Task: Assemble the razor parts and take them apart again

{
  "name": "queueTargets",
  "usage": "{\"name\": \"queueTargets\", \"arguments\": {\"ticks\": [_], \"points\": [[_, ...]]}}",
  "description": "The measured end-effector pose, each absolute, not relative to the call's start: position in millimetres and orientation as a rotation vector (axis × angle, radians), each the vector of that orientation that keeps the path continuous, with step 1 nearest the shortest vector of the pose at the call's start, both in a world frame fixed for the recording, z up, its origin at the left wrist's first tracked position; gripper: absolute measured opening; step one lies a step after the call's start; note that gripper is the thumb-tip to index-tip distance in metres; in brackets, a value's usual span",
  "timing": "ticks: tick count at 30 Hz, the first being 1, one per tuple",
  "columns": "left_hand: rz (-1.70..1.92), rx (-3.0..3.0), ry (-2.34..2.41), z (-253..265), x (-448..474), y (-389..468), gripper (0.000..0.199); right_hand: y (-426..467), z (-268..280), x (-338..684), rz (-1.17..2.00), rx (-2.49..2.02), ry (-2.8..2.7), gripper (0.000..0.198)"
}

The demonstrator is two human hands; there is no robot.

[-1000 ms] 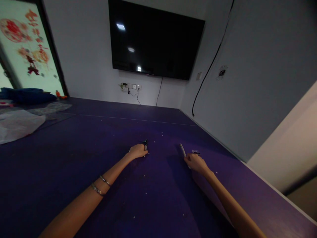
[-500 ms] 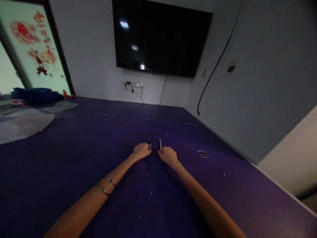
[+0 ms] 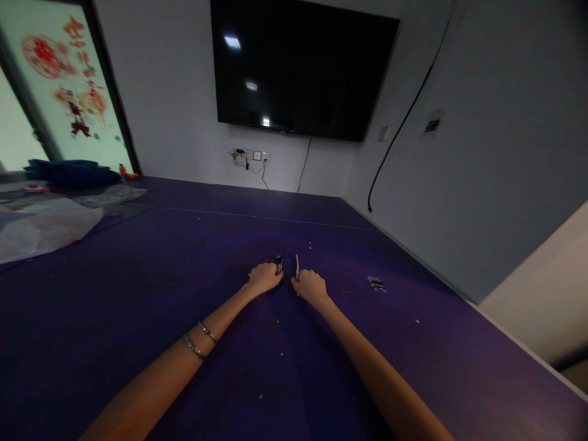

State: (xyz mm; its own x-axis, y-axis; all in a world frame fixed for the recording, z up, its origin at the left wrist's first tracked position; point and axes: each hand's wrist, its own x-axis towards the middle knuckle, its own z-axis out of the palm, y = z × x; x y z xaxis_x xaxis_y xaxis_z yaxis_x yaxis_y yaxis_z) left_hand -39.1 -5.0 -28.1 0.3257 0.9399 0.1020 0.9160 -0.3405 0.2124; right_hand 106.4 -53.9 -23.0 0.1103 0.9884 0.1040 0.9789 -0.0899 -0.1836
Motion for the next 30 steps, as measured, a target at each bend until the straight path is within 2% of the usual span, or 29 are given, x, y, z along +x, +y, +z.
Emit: {"name": "queueTargets", "arguments": {"ticks": [5,11,15,19,24,30], "points": [[0.4,2.447,1.759,-33,-41,-1,0.047,-57,-22,119,0.108,-2.104,-1.958,0.046],[0.403,2.431,1.766,-36,-44,1,0.041,-59,-19,191,0.118,-1.911,-1.972,0.024],[0.364,2.417,1.797,-36,-43,0,0.038,-56,-15,268,-0.025,-1.753,-2.097,0.039],[0.364,2.425,1.807,-35,-43,-1,0.037,-59,-13,331,-0.008,-1.877,-2.154,0.053],[0.373,2.444,1.797,-35,-44,-2,0.037,-67,-17,363,0.245,-1.912,-2.27,0.043],[0.394,2.466,1.792,-39,-46,0,0.035,-64,-20,365,0.228,-2.095,-2.181,0.051]]}}
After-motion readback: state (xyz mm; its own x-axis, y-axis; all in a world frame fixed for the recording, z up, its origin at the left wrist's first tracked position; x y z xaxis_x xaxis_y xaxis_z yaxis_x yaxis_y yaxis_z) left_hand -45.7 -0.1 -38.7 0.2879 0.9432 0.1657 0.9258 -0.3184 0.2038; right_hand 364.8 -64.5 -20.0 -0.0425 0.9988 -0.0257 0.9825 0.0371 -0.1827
